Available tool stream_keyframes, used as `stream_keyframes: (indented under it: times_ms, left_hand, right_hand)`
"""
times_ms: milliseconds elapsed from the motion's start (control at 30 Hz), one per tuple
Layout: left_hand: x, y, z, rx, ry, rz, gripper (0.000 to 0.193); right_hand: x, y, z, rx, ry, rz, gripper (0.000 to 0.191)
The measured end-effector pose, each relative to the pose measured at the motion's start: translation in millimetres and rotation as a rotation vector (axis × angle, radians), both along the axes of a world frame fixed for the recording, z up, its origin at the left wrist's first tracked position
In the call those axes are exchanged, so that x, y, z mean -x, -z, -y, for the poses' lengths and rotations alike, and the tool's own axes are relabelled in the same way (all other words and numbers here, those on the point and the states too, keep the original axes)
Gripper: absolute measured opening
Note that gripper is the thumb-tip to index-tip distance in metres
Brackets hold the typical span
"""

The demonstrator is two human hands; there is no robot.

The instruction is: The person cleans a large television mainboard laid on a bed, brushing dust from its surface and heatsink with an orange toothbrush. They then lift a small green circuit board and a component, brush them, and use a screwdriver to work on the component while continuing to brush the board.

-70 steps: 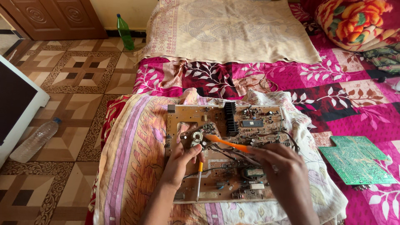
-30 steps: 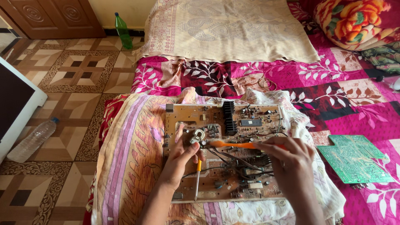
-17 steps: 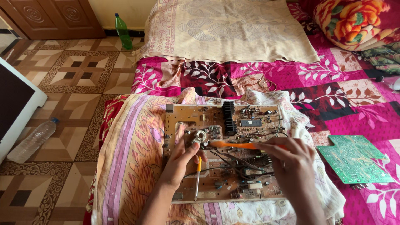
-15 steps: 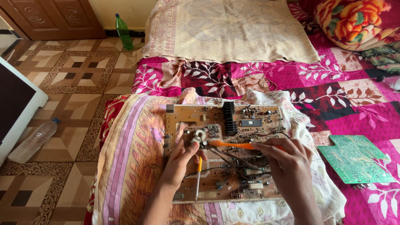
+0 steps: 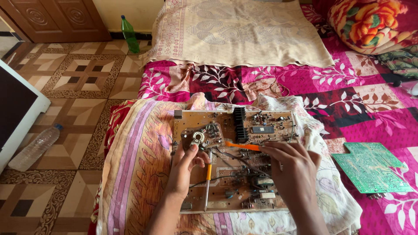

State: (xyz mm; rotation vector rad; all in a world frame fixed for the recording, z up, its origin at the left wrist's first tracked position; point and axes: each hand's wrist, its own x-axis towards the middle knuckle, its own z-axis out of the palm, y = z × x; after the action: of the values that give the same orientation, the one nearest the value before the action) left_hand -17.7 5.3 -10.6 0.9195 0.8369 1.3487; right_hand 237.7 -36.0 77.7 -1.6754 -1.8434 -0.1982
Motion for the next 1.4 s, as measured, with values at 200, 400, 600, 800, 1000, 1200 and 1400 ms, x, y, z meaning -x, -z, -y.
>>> stream_keyframes:
  times_ms: [200, 400, 600, 800, 1000, 1200, 1400]
  left_hand:
    - [-2.3, 2.3, 0.4, 0.048, 0.013, -0.023, 0.035]
    - [-5.5, 5.3, -1.7, -0.003, 0.021, -0.06, 0.036]
    - [-2.0, 12.4, -2.2, 0.018, 0.049, 0.042, 0.035]
    - [-3.1, 13.2, -2.0, 0.011, 0.054, 0.03, 0.037]
    - [-3.8, 8.9, -0.8, 0.032, 0.061, 0.048, 0.036]
    - [-3.6, 9.6, -1.0, 0.035, 0.067, 0.042, 0.037]
    - [-4.9, 5.4, 0.2, 0.051, 0.065, 0.048, 0.044]
  right_hand:
    - [10.5, -15.1, -4.3, -0.266, -0.05, 0.109, 0.017]
    - [38.0, 8.4, 33.0, 0.114, -0.498, -0.189, 0.018]
    - [76.9, 45.8, 32.4, 0.175, -0.765, 0.032, 0.038]
    - [77.9, 52.1, 30.4, 0.212, -0.781, 0.034, 0.03]
    - [81.7, 49.8, 28.5, 0.209, -0.763, -0.009, 0.038]
    - [80.9, 38.8, 24.6, 0.239, -0.797, -0.015, 0.035]
    - [75.4, 34.3, 22.8, 0.211, -0.794, -0.017, 0.024]
